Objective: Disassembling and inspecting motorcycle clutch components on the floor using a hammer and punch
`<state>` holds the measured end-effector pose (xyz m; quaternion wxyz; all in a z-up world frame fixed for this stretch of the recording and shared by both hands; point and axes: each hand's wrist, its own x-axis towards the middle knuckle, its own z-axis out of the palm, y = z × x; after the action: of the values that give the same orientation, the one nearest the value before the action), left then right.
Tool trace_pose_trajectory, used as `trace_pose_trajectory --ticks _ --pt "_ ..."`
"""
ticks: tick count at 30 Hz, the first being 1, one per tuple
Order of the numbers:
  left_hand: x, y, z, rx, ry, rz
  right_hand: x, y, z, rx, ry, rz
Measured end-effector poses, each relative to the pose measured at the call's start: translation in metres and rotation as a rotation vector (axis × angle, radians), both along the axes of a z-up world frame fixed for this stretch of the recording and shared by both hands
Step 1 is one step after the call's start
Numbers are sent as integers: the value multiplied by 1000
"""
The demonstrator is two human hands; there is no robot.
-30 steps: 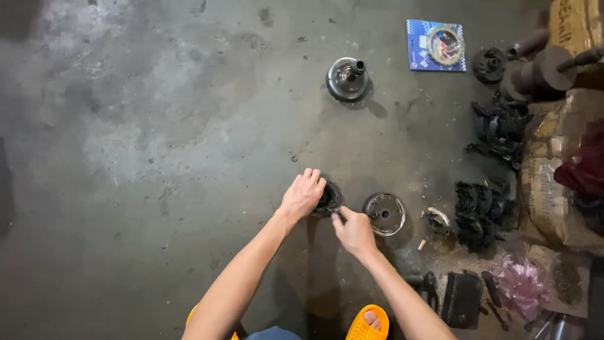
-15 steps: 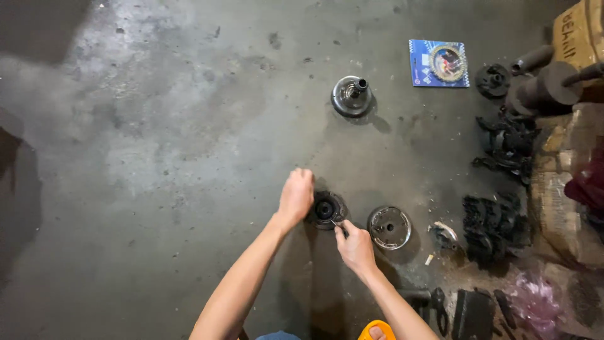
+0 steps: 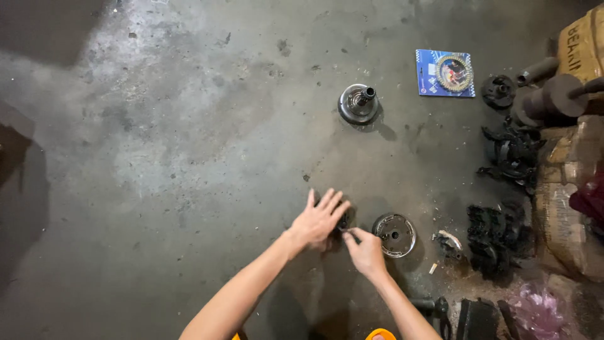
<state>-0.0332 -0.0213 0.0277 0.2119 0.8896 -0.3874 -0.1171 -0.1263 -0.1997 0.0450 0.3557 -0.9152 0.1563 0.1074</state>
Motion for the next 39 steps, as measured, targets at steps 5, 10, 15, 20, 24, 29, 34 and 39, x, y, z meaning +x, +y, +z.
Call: trace_pose_trajectory --ticks 5,10,15,20,24,29,34,39 --pt "-7 -17 -35 121 -89 -117 6 -25 9 -63 -55 -31" --pt "-8 -9 -20 116 -16 379 19 -18 23 -153 -79 33" --pt "-18 5 -31 188 88 356 34 -18 2 -366 -227 351" --pt "-16 9 -32 237 9 286 59 -19 -14 -515 -399 519" --pt "-15 11 -26 261 -50 278 73 -10 -12 -550 -424 608" --pt "-16 14 -24 242 -70 275 81 -1 -7 -583 -490 658" --pt "-13 15 -25 209 -49 276 83 -5 -22 -585 -497 661" --pt "-14 15 -22 202 -50 279 93 -12 -19 -642 -517 787"
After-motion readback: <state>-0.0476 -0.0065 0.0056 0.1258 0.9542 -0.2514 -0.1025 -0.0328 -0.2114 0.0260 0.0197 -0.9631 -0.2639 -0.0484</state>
